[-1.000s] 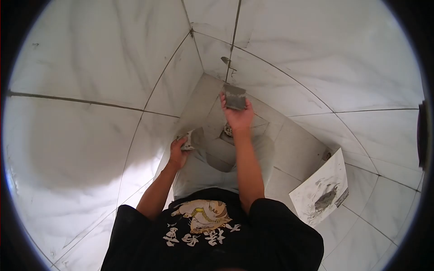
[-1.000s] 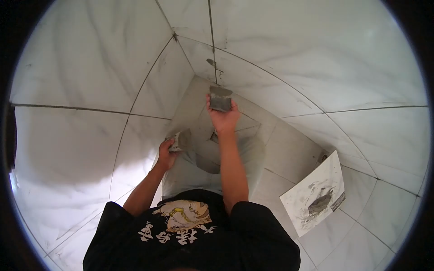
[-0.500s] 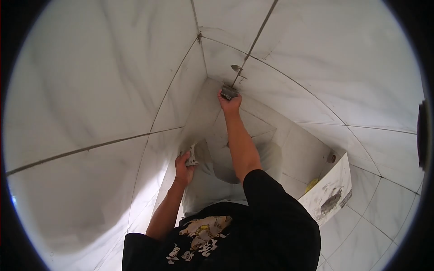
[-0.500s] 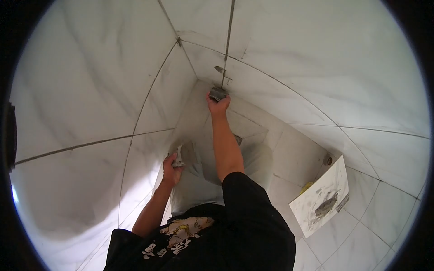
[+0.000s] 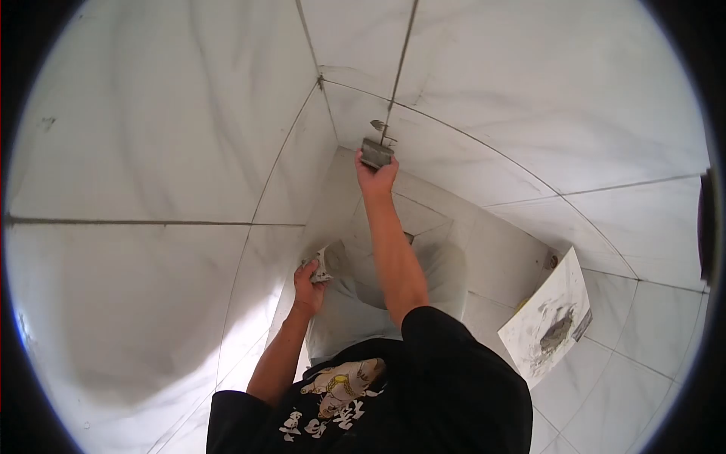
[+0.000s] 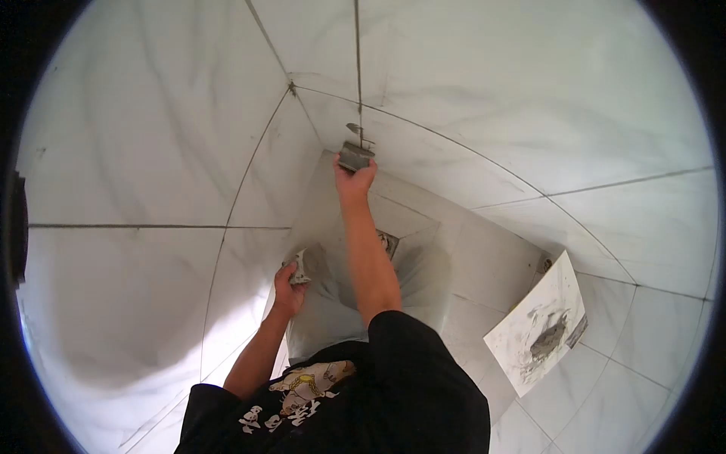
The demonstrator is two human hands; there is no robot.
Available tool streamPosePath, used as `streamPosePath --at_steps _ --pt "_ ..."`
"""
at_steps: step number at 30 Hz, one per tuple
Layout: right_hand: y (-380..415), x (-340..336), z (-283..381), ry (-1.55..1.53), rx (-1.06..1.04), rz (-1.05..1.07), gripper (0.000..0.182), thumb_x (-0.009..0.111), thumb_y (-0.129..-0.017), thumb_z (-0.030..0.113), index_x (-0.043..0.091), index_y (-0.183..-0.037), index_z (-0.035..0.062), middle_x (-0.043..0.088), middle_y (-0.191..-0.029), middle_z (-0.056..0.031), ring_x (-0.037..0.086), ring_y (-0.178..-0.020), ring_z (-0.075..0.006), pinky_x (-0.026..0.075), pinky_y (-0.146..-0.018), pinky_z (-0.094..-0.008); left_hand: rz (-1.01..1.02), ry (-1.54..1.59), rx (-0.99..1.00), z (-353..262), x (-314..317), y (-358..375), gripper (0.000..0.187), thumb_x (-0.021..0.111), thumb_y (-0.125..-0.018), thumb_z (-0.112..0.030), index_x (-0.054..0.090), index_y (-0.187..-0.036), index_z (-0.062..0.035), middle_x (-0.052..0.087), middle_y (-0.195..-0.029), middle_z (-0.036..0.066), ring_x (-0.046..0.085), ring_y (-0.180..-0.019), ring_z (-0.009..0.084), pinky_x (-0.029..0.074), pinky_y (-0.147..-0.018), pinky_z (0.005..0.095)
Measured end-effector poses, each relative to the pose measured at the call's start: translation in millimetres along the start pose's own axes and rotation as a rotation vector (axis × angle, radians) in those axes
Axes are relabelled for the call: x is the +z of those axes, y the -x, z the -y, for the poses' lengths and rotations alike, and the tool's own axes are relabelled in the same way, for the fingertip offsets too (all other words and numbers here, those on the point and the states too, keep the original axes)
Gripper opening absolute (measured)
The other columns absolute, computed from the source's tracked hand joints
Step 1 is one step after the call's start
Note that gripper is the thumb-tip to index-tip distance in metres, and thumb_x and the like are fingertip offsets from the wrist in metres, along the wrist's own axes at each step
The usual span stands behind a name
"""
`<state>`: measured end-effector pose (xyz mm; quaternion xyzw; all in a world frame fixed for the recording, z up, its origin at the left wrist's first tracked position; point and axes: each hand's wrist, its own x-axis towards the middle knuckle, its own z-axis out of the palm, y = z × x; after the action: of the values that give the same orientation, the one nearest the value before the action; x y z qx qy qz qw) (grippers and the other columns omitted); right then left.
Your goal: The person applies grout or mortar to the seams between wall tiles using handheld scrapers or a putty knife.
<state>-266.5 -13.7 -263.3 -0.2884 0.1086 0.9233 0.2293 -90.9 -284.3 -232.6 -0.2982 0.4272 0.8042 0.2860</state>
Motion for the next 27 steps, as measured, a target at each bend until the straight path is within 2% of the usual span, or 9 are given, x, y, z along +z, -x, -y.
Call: streamPosePath --at_steps 4,6,9,12,16,21,22,24,27 --pt "70.0 81.9 -10.0 -0.009 -0.016 0.072 0.042 0.039 -0.096 0.037 0.050 -0.121 0.0056 0.054 -0.119 -0.0184 0.053 -0.099 -0.0357 0.050 -0.076 -0.0467 0.046 -0.004 0.036 2.8 -3.5 -0.8 0.025 0.065 -0.086 -0.017 0.060 -0.109 -0.0079 0.067 -0.101 0.004 0.065 -0.088 0.0196 0.052 -0.075 0.0348" --pt "97.2 99.9 -14.1 0.064 -0.016 0.233 0.043 0.039 -0.096 0.038 0.050 -0.122 0.0060 0.055 -0.116 -0.0178 0.054 -0.096 -0.0364 0.050 -0.075 -0.0461 0.053 -0.016 0.034 2.6 -7.0 1.6 0.026 0.066 -0.086 -0.017 0.060 -0.109 -0.0079 0.067 -0.101 0.004 0.065 -0.088 0.0193 0.053 -0.073 0.0339" --pt "138.7 105.2 -0.2 0.212 0.002 0.358 0.045 0.040 -0.096 0.042 0.050 -0.120 0.0055 0.060 -0.109 -0.0167 0.059 -0.090 -0.0364 0.049 -0.073 -0.0463 0.050 -0.031 0.040 2.8 -1.2 6.8 0.026 0.066 -0.086 -0.018 0.060 -0.110 -0.0080 0.067 -0.099 0.003 0.065 -0.087 0.0191 0.053 -0.072 0.0330" --pt "161.6 54.2 35.5 0.409 0.033 0.335 0.047 0.040 -0.096 0.043 0.052 -0.120 0.0036 0.061 -0.110 -0.0179 0.060 -0.094 -0.0364 0.049 -0.074 -0.0448 0.090 -0.008 0.055 1.8 0.8 5.0 0.026 0.065 -0.087 -0.019 0.060 -0.110 -0.0087 0.066 -0.100 0.003 0.065 -0.088 0.0196 0.053 -0.074 0.0354" --pt "122.6 -41.1 67.8 0.300 0.250 0.223 0.051 0.041 -0.097 0.044 0.049 -0.123 0.0010 0.057 -0.118 -0.0203 0.058 -0.103 -0.0394 0.051 -0.079 -0.0465 0.040 -0.041 0.042 7.6 -6.4 0.9 0.028 0.065 -0.086 -0.021 0.060 -0.111 -0.0093 0.065 -0.103 0.004 0.064 -0.093 0.0207 0.052 -0.078 0.0383" --pt "42.9 -81.3 48.7 0.148 0.148 0.079 0.047 0.035 -0.100 0.038 0.046 -0.126 0.0003 0.053 -0.122 -0.0208 0.053 -0.107 -0.0383 0.050 -0.089 -0.0507 -0.016 -0.089 0.017 3.7 -4.2 -4.3 0.031 0.066 -0.085 -0.022 0.059 -0.112 -0.0086 0.065 -0.105 0.005 0.064 -0.093 0.0217 0.052 -0.079 0.0385" --pt "27.7 -78.1 41.3 0.136 0.144 0.068 0.047 0.035 -0.100 0.038 0.046 -0.126 0.0003 0.053 -0.122 -0.0208 0.053 -0.107 -0.0383 0.050 -0.089 -0.0507 -0.032 -0.079 0.009 1.9 -0.9 -4.2 0.032 0.066 -0.086 -0.023 0.059 -0.113 -0.0082 0.065 -0.106 0.006 0.064 -0.094 0.0219 0.051 -0.078 0.0387" --pt "1.9 -71.6 27.9 0.128 0.026 -0.157 0.047 0.033 -0.100 0.038 0.045 -0.126 0.0005 0.053 -0.119 -0.0207 0.052 -0.106 -0.0375 0.048 -0.089 -0.0537 -0.061 -0.079 -0.008 -1.9 4.5 -2.5 0.032 0.066 -0.086 -0.023 0.059 -0.114 -0.0078 0.065 -0.106 0.006 0.064 -0.094 0.0220 0.051 -0.078 0.0388" --pt "-38.1 -78.2 22.0 0.117 -0.031 -0.175 0.043 0.033 -0.099 0.034 0.044 -0.124 0.0013 0.051 -0.120 -0.0205 0.051 -0.105 -0.0368 0.048 -0.086 -0.0562 -0.102 -0.046 -0.038 -5.3 8.6 -4.2 0.033 0.066 -0.086 -0.022 0.059 -0.115 -0.0075 0.066 -0.107 0.006 0.064 -0.095 0.0216 0.051 -0.077 0.0386"
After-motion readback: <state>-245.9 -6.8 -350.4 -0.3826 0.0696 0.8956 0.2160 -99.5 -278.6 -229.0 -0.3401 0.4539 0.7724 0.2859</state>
